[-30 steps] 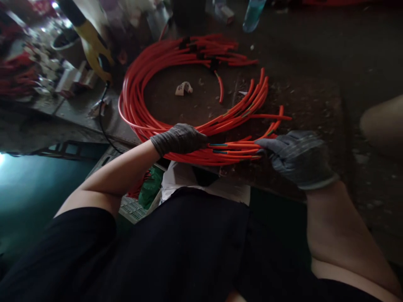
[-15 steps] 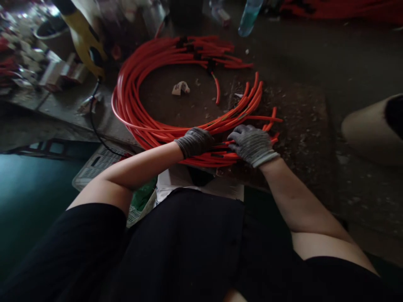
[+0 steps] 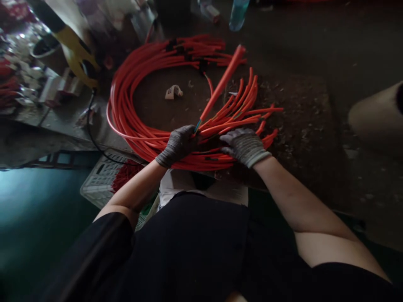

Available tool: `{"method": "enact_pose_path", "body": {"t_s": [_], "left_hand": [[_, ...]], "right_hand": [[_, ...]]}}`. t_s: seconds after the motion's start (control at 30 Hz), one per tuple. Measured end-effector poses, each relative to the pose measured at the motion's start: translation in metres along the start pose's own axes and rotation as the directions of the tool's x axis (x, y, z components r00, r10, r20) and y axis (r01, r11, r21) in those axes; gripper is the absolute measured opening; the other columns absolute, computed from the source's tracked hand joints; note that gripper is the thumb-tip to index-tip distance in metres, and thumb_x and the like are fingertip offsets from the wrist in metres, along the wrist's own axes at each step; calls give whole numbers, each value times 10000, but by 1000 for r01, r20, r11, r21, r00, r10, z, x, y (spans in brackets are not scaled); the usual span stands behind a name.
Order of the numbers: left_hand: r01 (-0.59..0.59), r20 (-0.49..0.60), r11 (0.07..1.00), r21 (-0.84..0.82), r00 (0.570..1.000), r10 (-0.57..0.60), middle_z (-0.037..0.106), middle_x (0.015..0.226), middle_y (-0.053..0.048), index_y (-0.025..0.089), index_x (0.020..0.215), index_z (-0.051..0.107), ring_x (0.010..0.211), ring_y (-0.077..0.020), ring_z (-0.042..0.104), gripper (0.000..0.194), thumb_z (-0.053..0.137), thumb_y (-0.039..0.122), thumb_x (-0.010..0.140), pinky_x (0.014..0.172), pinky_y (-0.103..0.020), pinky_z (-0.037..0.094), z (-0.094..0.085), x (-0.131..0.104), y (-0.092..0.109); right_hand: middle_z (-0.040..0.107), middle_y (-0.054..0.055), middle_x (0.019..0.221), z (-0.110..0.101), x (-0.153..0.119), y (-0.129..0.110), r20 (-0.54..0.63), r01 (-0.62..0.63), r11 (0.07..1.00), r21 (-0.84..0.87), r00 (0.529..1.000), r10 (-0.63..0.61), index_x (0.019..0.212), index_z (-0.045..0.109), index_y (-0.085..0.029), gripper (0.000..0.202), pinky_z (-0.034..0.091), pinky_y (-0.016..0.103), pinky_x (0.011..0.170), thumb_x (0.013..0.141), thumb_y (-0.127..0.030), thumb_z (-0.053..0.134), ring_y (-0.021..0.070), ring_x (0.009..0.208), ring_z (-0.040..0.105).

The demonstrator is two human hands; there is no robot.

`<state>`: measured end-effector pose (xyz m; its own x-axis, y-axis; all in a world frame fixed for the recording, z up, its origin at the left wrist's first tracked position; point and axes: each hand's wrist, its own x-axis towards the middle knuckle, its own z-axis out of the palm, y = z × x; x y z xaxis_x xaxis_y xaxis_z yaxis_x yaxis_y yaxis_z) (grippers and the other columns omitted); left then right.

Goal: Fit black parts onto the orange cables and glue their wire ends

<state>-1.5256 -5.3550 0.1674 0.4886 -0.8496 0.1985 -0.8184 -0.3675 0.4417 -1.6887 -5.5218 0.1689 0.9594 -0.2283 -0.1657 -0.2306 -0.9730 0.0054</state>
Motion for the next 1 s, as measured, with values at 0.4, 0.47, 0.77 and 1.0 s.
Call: {"method": "enact_pose_path", "body": {"t_s": [0.4, 0.47, 0.77, 1.0], "left_hand": [[-4, -81, 1000, -17, 997, 3, 762, 937, -67, 166, 986, 716, 855, -171, 694, 224, 564, 319, 923, 806, -273, 542, -5, 3, -8], [-30, -38, 1000, 0, 999, 30, 769, 973, -79, 168, 997, 724, 887, -181, 708, 240, 570, 336, 921, 821, -274, 541, -8, 6, -10], [-93, 4, 991, 96, 996, 93, 773, 987, -74, 191, 1067, 738, 913, -188, 728, 246, 599, 340, 929, 805, -263, 535, -6, 7, -8], [-59, -28, 992, 108, 998, 63, 763, 949, -83, 174, 1016, 739, 900, -199, 723, 227, 628, 347, 921, 775, -265, 527, 6, 7, -4]], "right_hand": [[714, 132, 1131, -17, 1, 1, 39, 167, 984, -65, 986, -165, 1304, 616, -185, 405, 389, 370, 771, 1020, -194, 328, 296, 1031, 666], [722, 105, 1161, -18, -8, 5, 40, 184, 983, -8, 982, -184, 1307, 631, -217, 389, 407, 369, 781, 1023, -220, 366, 293, 1053, 668], [714, 138, 1171, -10, -45, 72, -135, -72, 997, 30, 988, 76, 1135, 754, -196, 403, 482, 476, 915, 1007, -359, 409, 348, 1073, 626], [669, 155, 1267, -21, 10, 7, 56, -16, 1000, -6, 998, 16, 1311, 627, -181, 383, 468, 421, 885, 983, -341, 510, 315, 1114, 626]]}}
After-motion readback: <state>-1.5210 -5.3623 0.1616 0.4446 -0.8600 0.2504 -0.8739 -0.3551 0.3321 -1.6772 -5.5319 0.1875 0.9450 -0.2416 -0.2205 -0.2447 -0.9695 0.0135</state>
